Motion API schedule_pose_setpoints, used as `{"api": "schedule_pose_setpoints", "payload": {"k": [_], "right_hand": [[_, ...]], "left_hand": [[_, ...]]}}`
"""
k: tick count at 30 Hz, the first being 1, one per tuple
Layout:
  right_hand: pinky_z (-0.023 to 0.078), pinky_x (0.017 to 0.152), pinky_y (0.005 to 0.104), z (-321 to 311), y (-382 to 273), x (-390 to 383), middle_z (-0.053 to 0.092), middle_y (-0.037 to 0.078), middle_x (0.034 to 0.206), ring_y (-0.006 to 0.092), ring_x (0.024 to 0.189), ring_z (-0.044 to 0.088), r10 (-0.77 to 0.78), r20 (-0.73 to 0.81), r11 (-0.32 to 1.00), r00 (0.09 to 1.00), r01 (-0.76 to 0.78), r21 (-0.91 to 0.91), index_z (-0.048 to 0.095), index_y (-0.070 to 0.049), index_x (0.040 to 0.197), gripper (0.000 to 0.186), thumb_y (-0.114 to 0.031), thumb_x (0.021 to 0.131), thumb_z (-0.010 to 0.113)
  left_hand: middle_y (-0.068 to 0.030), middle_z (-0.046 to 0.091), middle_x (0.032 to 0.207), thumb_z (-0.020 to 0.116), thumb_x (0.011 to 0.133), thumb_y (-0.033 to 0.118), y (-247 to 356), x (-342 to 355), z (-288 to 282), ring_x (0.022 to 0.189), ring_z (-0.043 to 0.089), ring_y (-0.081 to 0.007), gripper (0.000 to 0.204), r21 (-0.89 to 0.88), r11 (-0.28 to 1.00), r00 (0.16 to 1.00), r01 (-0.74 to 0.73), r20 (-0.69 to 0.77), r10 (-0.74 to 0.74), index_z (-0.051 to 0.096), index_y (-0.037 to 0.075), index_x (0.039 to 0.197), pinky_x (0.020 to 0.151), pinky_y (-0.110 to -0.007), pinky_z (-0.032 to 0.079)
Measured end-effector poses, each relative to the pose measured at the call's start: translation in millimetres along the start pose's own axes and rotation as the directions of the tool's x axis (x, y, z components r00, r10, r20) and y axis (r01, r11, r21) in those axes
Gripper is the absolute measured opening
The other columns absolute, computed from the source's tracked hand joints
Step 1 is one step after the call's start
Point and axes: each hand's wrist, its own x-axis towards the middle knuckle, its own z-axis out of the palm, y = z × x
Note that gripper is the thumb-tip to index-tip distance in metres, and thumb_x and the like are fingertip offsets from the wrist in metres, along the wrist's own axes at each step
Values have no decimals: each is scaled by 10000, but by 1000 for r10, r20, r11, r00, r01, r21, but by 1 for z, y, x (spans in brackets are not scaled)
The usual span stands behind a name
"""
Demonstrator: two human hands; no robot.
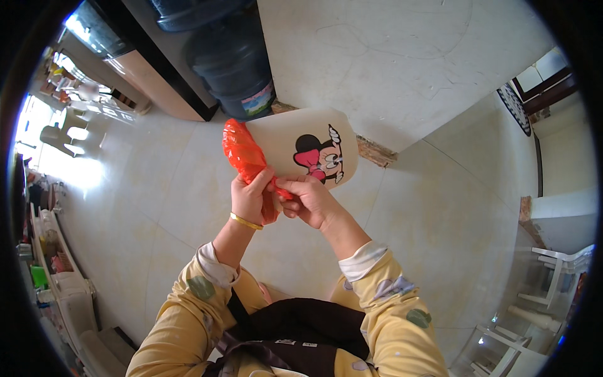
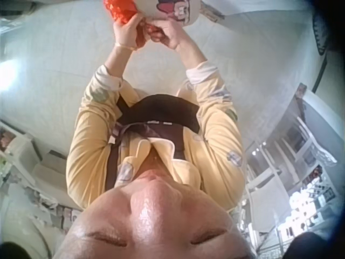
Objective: The person lines a small white trash bin with a clear plastic bag, then walks to another area and lines a larger green bin with a red plastic bag. They adjust the bags to fit the bins properly.
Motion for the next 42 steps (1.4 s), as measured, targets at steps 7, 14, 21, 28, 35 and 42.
{"api": "schedule_pose_setpoints", "payload": {"k": [7,14,21,28,35,42], "right_hand": [[513,644,276,10,9,2,636,68,848,110,672,580,-430,59,827,901,420,-373,580,-1,1049,169,-21,893,519],[504,714,263,12,5,-1,617,44,952,140,807,594,-619,305,251,723,551,-796,636,-24,1033,270,71,784,594],[485,586,318,13,3,6,616,74,832,233,677,600,-807,439,-198,394,519,-831,597,-31,845,84,-44,793,661],[431,492,239,7,9,11,585,58,721,88,566,519,-832,163,78,530,403,-912,475,-16,804,144,-54,876,595],[404,418,248,23,-1,2,569,36,624,95,492,552,-714,-169,465,680,281,-839,502,-15,855,95,-18,855,597],[490,589,335,2,6,8,599,83,810,279,703,609,-756,407,-339,513,224,-914,611,-4,954,195,21,761,618]], "left_hand": [[-43,594,661,625,848,81,3,5,0,516,541,-112,112,17,1000,990,5,-141,-2,595,-1,779,469,-249,430],[-20,608,794,622,846,77,3,9,-9,709,572,-104,87,88,996,992,-11,-121,21,618,4,894,631,-254,466],[-12,624,816,633,866,112,-5,1,-2,728,565,-78,115,86,995,997,-44,-66,50,639,0,890,624,-241,457],[-7,624,798,619,886,126,-12,-6,4,699,563,-79,130,52,993,994,-106,-1,106,638,-3,889,622,-239,462],[2,612,748,623,888,131,-16,-12,7,669,549,-67,129,156,969,978,-192,117,175,627,7,854,586,-228,444],[1,625,847,635,884,157,-13,-9,7,750,553,-67,161,95,991,996,-90,14,89,642,0,919,656,-231,455]]}}
